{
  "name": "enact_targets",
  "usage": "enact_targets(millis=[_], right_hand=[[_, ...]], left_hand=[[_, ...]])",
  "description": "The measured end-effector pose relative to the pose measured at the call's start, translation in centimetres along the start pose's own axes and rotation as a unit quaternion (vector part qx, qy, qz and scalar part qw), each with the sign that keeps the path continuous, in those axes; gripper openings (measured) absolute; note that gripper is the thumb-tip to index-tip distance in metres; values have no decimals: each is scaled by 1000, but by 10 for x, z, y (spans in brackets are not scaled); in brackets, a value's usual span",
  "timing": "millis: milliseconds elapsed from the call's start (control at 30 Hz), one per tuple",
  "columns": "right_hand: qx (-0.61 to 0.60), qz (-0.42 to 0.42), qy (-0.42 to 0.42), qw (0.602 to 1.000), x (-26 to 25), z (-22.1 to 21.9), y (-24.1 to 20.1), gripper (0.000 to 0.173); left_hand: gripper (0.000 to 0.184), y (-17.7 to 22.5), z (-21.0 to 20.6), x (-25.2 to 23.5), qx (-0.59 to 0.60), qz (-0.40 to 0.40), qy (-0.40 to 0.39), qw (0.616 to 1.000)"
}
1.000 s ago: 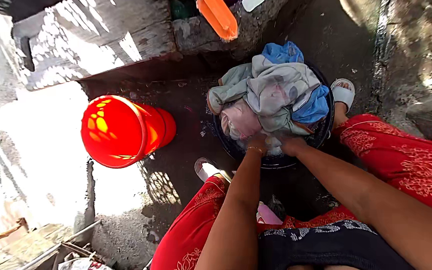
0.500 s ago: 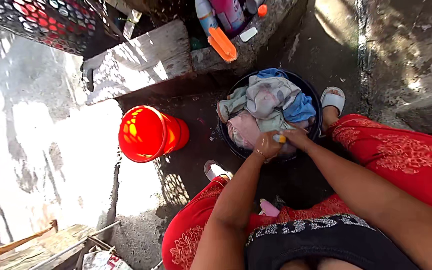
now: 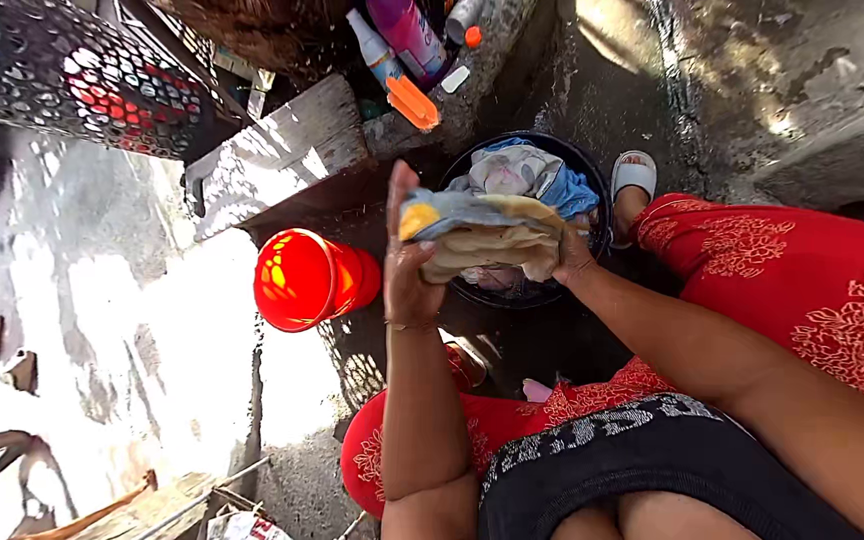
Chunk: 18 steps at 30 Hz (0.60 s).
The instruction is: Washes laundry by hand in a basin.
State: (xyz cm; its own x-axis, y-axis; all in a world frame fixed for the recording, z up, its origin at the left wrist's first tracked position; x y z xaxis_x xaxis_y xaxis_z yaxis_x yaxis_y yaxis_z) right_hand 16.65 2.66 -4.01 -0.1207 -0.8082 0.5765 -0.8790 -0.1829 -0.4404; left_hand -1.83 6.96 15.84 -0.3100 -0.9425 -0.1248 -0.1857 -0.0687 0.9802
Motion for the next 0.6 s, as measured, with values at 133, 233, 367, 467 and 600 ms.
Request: enact_targets(millis=[133, 233, 367, 467, 600], right_hand=[[255, 118, 1, 960, 22, -34, 6, 29], [446, 243, -24, 861, 37, -49, 15, 34], [555, 306, -72, 770, 44, -45, 25, 40], [605, 312, -96, 726, 30, -27, 18, 49], [692, 107, -54, 712, -9, 12, -2, 42]], left_hand=[[68, -143, -10, 22, 15, 251, 119, 961], [52, -178, -12, 28, -81, 295, 210, 929], [33, -182, -15, 37, -91, 270, 228, 931], [26, -194, -24, 40, -38, 297, 228, 927], [27, -174, -24, 31, -19, 277, 183, 943]])
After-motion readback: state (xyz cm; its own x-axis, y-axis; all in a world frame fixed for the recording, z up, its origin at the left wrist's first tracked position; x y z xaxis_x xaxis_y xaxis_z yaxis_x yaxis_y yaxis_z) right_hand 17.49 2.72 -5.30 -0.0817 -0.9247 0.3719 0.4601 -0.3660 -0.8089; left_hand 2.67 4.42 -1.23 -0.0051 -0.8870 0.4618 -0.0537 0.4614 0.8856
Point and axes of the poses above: each hand's wrist, its own x-axis away from the middle knuckle, its own z-axis out of the back of the hand, y = z × x, the point moved 6 cm from there along -x, towards the middle knuckle, and after that the axes turned 12 degrees about -x, right-handed, at the moved point
